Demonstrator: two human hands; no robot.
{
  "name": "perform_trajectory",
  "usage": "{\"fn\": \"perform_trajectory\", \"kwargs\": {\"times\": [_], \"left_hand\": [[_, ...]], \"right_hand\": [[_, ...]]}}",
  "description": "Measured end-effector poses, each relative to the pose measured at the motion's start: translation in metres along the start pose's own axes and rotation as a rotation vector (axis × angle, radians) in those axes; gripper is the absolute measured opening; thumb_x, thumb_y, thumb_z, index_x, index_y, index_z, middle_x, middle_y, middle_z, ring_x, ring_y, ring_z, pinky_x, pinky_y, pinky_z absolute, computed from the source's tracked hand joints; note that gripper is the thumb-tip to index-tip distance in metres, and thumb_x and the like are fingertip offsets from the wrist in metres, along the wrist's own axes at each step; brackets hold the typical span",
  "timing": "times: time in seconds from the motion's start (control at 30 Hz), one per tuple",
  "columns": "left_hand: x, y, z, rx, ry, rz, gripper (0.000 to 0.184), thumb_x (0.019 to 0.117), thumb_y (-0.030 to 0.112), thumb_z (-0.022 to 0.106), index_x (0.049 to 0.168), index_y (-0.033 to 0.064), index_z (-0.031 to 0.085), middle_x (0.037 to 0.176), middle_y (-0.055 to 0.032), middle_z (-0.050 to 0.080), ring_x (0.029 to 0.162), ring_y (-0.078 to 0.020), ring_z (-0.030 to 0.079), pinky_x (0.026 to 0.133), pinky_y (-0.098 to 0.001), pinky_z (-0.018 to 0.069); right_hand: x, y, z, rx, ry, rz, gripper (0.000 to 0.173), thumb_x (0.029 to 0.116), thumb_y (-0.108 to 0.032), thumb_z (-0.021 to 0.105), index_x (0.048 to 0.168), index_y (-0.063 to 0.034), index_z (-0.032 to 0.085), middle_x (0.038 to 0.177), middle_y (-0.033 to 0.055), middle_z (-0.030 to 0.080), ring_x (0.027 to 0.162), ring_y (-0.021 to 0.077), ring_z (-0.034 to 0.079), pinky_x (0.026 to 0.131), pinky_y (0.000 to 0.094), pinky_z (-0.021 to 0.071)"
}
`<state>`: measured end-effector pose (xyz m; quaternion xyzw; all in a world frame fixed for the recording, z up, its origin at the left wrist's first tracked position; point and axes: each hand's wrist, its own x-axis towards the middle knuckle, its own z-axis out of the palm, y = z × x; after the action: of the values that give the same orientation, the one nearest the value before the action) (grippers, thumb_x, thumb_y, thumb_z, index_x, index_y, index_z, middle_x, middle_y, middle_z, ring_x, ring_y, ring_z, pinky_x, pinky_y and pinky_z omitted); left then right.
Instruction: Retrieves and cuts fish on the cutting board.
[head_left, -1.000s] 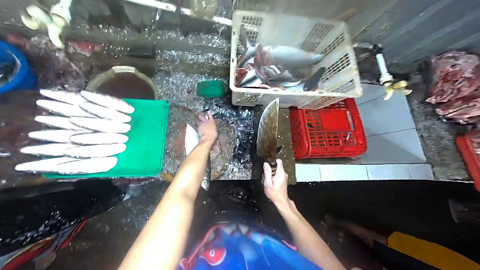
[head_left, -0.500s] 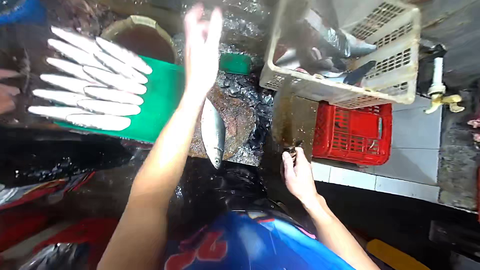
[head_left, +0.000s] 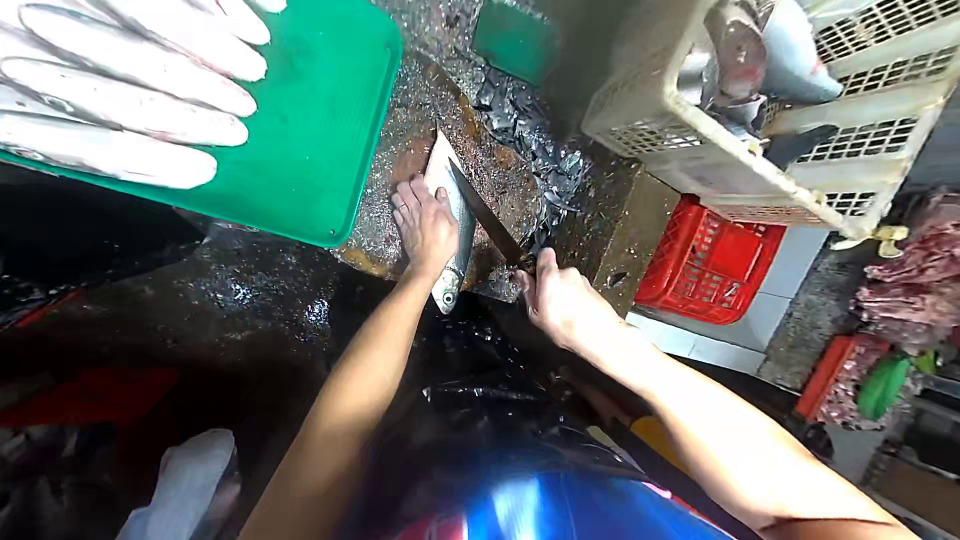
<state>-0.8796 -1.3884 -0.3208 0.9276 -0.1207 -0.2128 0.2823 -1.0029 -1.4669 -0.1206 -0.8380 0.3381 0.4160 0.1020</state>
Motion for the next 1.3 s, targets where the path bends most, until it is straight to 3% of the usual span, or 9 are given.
{"fn": "perform_trajectory", "kwargs": {"times": [0.17,0.33,0.63,0.73,0.87,1.0,1.1,1.2,1.3], "left_hand": [[0.001,0.003,-0.001,0.061,-0.033,0.015,0.053,0.1084,0.039,0.03,0.144,0.0036,0.047,0.144,-0.0231,0.048,0.136,-0.0409,0.046,0.106,-0.0547,0.0431],[0.008,0.004,-0.004,0.044,-0.059,-0.03,0.049,0.1084,0.038,0.031,0.142,0.007,0.049,0.147,-0.0203,0.047,0.139,-0.038,0.044,0.108,-0.0544,0.042],[0.0,0.007,-0.008,0.034,-0.073,0.01,0.047,0.1096,0.034,0.031,0.144,0.0066,0.044,0.149,-0.022,0.043,0.138,-0.0415,0.043,0.105,-0.0576,0.0435],[-0.018,0.007,-0.007,0.058,-0.101,-0.033,0.052,0.109,0.037,0.03,0.145,0.0027,0.047,0.149,-0.0244,0.045,0.14,-0.0417,0.043,0.11,-0.0585,0.0403],[0.001,0.001,-0.004,0.029,-0.039,0.054,0.051,0.1092,0.036,0.029,0.146,0.0048,0.044,0.149,-0.0256,0.042,0.137,-0.0449,0.043,0.102,-0.0633,0.0437],[-0.037,0.0,-0.016,0.01,-0.131,0.094,0.051,0.1105,0.032,0.028,0.152,0.0045,0.036,0.156,-0.0271,0.035,0.144,-0.0464,0.036,0.109,-0.0658,0.0387],[0.0,0.009,-0.005,0.043,-0.024,0.057,0.051,0.1094,0.034,0.03,0.148,0.0035,0.042,0.146,-0.0265,0.045,0.134,-0.0454,0.046,0.101,-0.0619,0.0453],[-0.015,0.01,-0.007,0.055,-0.06,0.008,0.05,0.109,0.036,0.032,0.145,0.0043,0.047,0.145,-0.0237,0.048,0.135,-0.0426,0.047,0.103,-0.0586,0.0455],[-0.007,0.007,-0.006,0.062,-0.033,0.048,0.047,0.1096,0.033,0.03,0.145,0.006,0.044,0.146,-0.0237,0.045,0.135,-0.0443,0.045,0.1,-0.0603,0.0457]], "right_hand": [[0.016,-0.023,-0.008,0.026,-0.054,0.095,0.046,0.1093,-0.044,0.04,0.134,-0.0058,0.043,0.086,0.0158,0.067,0.082,0.0363,0.073,0.07,0.0548,0.0599],[0.106,-0.049,0.034,0.177,0.201,-0.005,0.055,0.1083,-0.049,0.039,0.137,-0.0022,0.041,0.078,0.0171,0.066,0.071,0.0382,0.072,0.06,0.0563,0.0596],[0.113,-0.055,0.018,0.174,0.185,-0.003,0.055,0.1078,-0.047,0.041,0.139,-0.0007,0.043,0.087,0.0181,0.07,0.083,0.0385,0.074,0.071,0.0563,0.0606],[0.072,-0.046,-0.001,0.134,-0.02,-0.02,0.054,0.1087,-0.044,0.042,0.144,-0.0033,0.036,0.098,0.019,0.068,0.087,0.0382,0.073,0.073,0.0577,0.0609],[0.098,-0.054,0.014,0.202,0.19,-0.035,0.054,0.1088,-0.043,0.042,0.14,0.0003,0.041,0.087,0.0207,0.069,0.079,0.0404,0.073,0.067,0.0584,0.0599],[0.049,-0.029,0.017,0.172,0.009,-0.068,0.056,0.1096,-0.044,0.04,0.147,-0.0024,0.035,0.094,0.0181,0.067,0.081,0.0365,0.072,0.068,0.0561,0.0613],[0.099,-0.02,0.036,0.155,0.067,0.014,0.056,0.1091,-0.045,0.04,0.144,-0.0017,0.04,0.095,0.0213,0.07,0.089,0.0404,0.073,0.078,0.0589,0.0593],[0.074,-0.009,0.05,0.175,0.116,-0.026,0.05,0.1085,-0.047,0.04,0.134,-0.0037,0.044,0.08,0.0162,0.066,0.071,0.0362,0.072,0.062,0.0562,0.0597],[0.094,-0.003,0.073,0.209,0.117,0.003,0.054,0.1086,-0.044,0.041,0.14,-0.0004,0.042,0.087,0.0174,0.069,0.081,0.0368,0.074,0.073,0.0555,0.0606]]}}
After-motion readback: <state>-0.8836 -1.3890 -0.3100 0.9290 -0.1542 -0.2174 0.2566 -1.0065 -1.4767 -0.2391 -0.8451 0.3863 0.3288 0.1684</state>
